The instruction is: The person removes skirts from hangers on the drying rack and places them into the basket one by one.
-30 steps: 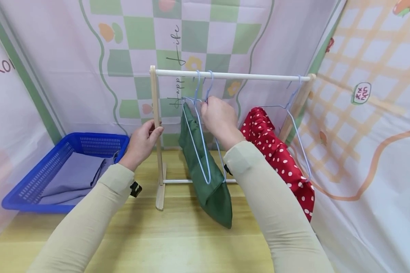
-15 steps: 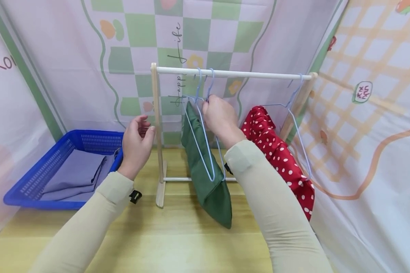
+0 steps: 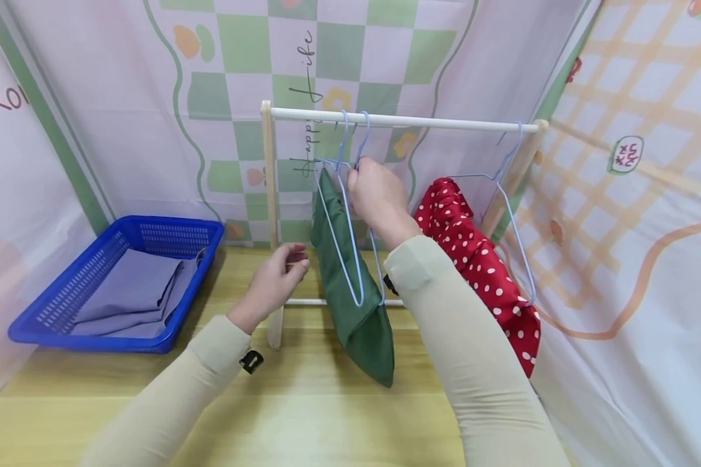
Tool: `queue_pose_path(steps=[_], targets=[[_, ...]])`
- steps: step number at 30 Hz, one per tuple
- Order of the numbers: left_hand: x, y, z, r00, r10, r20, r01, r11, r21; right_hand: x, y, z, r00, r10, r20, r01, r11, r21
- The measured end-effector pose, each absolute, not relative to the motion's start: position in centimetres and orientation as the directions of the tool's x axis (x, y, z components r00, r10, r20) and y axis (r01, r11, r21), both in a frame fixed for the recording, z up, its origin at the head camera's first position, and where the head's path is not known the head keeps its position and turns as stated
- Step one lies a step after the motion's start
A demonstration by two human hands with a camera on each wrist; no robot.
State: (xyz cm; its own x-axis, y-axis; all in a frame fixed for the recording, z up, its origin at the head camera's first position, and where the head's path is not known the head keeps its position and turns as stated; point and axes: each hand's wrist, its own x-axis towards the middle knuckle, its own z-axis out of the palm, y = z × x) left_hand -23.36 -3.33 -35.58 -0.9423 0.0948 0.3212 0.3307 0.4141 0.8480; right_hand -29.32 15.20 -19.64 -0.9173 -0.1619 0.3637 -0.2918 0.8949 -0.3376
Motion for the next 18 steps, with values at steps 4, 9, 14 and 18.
queue_pose_path(steps=[4, 9, 14, 18], targets=[[-23.9, -2.0, -37.5, -0.979, 0.154, 0.132, 0.173, 0.295, 0.94, -29.4, 15.3, -19.8, -0.92, -0.162, 0.358, -0.288, 0.897, -0.335], [-24.4, -0.4, -39.3, -0.972, 0.212, -0.106, -0.104, 0.019, 0.994, -29.4, 15.3, -19.8, -0.92, -0.157, 0.36, -0.284, 0.9, -0.331], [-25.0, 0.5, -40.5, -0.941, 0.227, -0.252, -0.293, -0.168, 0.941, -29.4, 15.2, -19.7, -0.918, -0.16, 0.362, -0.288, 0.898, -0.333], [-25.6, 0.8, -41.4, -0.926, 0.228, -0.3, -0.354, -0.256, 0.899, -29.3, 15.2, -19.6, -0.924, -0.161, 0.346, -0.283, 0.897, -0.34]])
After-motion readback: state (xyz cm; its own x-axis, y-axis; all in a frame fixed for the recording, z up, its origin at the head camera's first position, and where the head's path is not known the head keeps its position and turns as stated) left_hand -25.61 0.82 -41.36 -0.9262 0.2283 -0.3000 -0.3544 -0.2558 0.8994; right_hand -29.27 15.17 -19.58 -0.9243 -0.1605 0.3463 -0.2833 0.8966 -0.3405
